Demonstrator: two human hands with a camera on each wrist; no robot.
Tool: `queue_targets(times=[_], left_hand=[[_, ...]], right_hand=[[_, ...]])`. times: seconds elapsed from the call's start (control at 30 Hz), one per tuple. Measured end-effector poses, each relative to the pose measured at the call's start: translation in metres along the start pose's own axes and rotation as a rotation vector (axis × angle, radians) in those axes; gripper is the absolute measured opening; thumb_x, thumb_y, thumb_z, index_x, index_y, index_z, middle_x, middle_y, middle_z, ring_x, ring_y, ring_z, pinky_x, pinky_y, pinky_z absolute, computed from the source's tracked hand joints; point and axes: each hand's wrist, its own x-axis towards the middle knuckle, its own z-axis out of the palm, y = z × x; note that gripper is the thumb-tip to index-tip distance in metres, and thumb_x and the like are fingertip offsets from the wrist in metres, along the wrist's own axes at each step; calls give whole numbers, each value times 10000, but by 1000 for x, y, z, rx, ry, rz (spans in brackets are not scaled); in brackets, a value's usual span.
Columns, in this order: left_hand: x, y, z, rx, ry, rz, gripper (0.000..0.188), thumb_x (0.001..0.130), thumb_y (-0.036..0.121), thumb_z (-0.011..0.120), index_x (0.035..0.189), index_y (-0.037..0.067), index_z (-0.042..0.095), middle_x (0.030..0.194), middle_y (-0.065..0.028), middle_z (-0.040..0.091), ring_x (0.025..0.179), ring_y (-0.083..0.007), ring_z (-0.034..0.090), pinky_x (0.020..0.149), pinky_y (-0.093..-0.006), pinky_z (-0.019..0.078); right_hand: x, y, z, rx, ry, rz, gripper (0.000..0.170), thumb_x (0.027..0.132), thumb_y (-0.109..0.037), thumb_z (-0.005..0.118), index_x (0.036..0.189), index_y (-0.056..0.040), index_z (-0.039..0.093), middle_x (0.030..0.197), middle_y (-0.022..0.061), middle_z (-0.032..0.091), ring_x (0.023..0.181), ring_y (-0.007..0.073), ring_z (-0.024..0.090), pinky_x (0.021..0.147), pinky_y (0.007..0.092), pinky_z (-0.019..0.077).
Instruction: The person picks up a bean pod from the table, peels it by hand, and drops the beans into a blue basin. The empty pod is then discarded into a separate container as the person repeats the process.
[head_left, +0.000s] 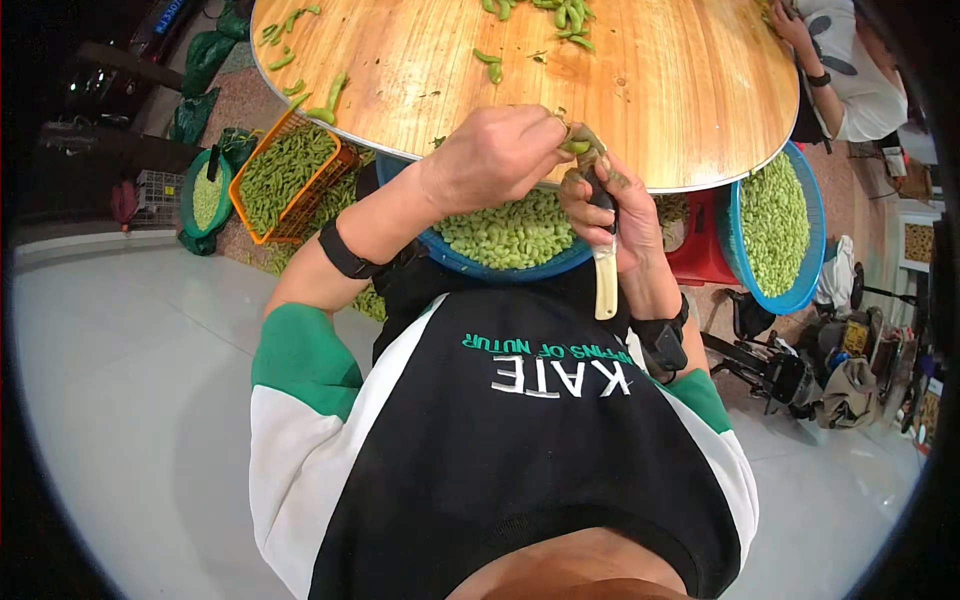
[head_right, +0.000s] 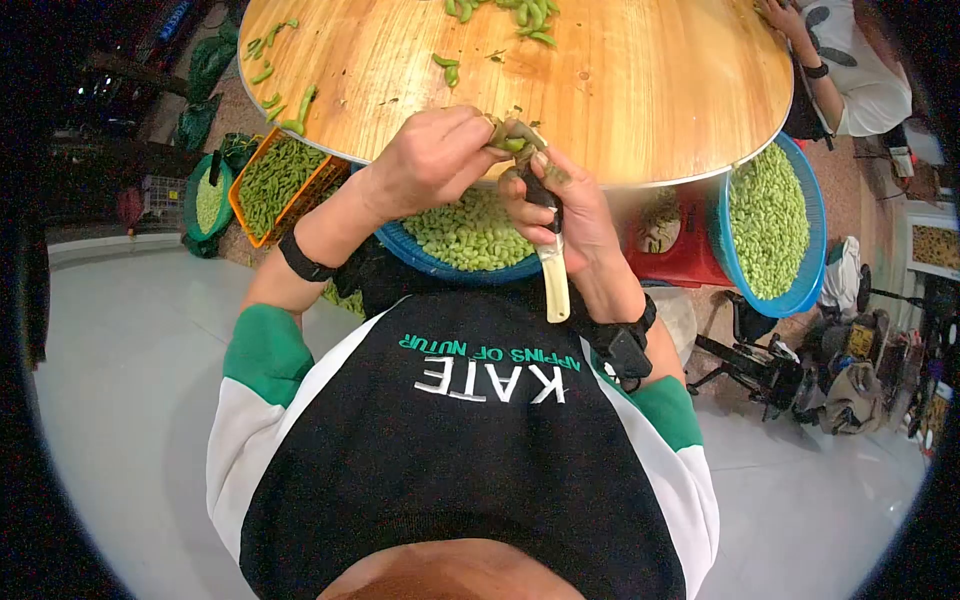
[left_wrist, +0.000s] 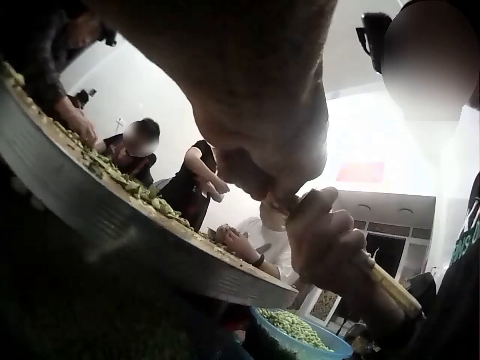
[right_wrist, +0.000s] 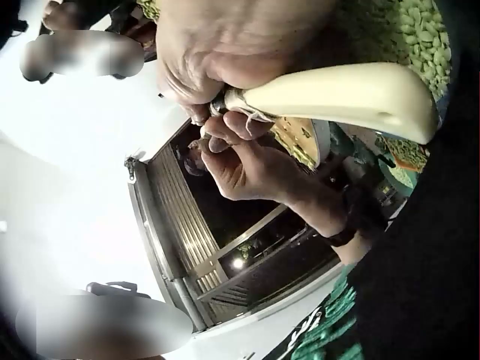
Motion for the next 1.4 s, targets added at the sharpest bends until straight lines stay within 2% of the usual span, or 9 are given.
queue_targets(times=[0.4, 0.53, 0.7, 0.77, 0.87, 0.93, 1.13, 1.3, 1.4], left_hand=[[7, 20, 2, -429, 152, -220, 75, 813, 5, 632, 804, -42, 575, 738, -138, 617, 799, -262, 690, 598, -321, 519], [8, 25, 17, -609, 299, -294, 95, 891, 55, 576, 876, -39, 575, 710, -73, 582, 629, -102, 554, 567, -244, 448], [6, 34, 22, -693, 391, -389, 85, 902, 29, 560, 838, -26, 571, 682, -71, 581, 570, -128, 545, 544, -230, 457], [2, 37, 21, -1197, 295, -720, 83, 914, 52, 556, 861, -9, 573, 710, -23, 586, 576, -70, 523, 517, -204, 428], [-5, 27, 9, -1173, 31, -814, 96, 921, 63, 535, 963, -11, 580, 799, -4, 597, 656, -44, 528, 555, -192, 426], [-8, 27, 13, -1186, 48, -790, 72, 913, 65, 555, 939, 0, 573, 779, 0, 589, 639, -32, 519, 528, -184, 411], [-11, 37, 27, -1173, 187, -719, 35, 871, -13, 529, 905, -4, 526, 801, -27, 569, 622, -64, 530, 509, -215, 424], [-15, 41, 39, -1226, 155, -862, 110, 810, -91, 423, 851, -5, 476, 762, -33, 539, 634, -90, 536, 526, -241, 443], [-20, 41, 47, -1151, 145, -882, 139, 796, -98, 408, 880, -12, 477, 748, -38, 540, 629, -94, 530, 529, -251, 443]], right_hand=[[-14, 6, 22, 100, -85, -29, 421, 949, -240, 516, 1345, -163, 393, 802, 57, 475, 492, 41, 346, 370, 152, 302], [-14, 3, 30, 50, -80, -69, 423, 952, -244, 503, 1350, -167, 386, 801, 60, 480, 493, 41, 351, 372, 150, 299], [-18, 6, 36, -51, -44, -144, 455, 943, -235, 504, 1366, -119, 381, 817, 84, 517, 492, 54, 366, 388, 160, 307], [-21, 1, 33, -413, 71, -227, 478, 940, -196, 491, 1378, -46, 373, 836, 113, 555, 495, 73, 394, 404, 181, 321], [-23, -2, 26, -627, 91, -248, 445, 941, -144, 454, 1353, 18, 411, 824, 96, 583, 518, 79, 441, 438, 191, 343], [-23, -2, 26, -879, 140, -266, 416, 946, -121, 435, 1338, 19, 445, 794, 57, 586, 534, 65, 460, 462, 181, 353], [-24, 4, 21, -943, 141, -252, 371, 951, -92, 455, 1304, 19, 482, 792, 51, 605, 535, 49, 462, 452, 173, 355], [-27, 14, 7, -1307, 136, -415, 340, 930, -8, 480, 1266, 4, 535, 786, 25, 623, 553, 20, 453, 460, 161, 350], [-31, 13, 7, -1251, 151, -368, 350, 925, 0, 480, 1271, -8, 538, 784, 19, 620, 549, 13, 445, 449, 158, 340]])
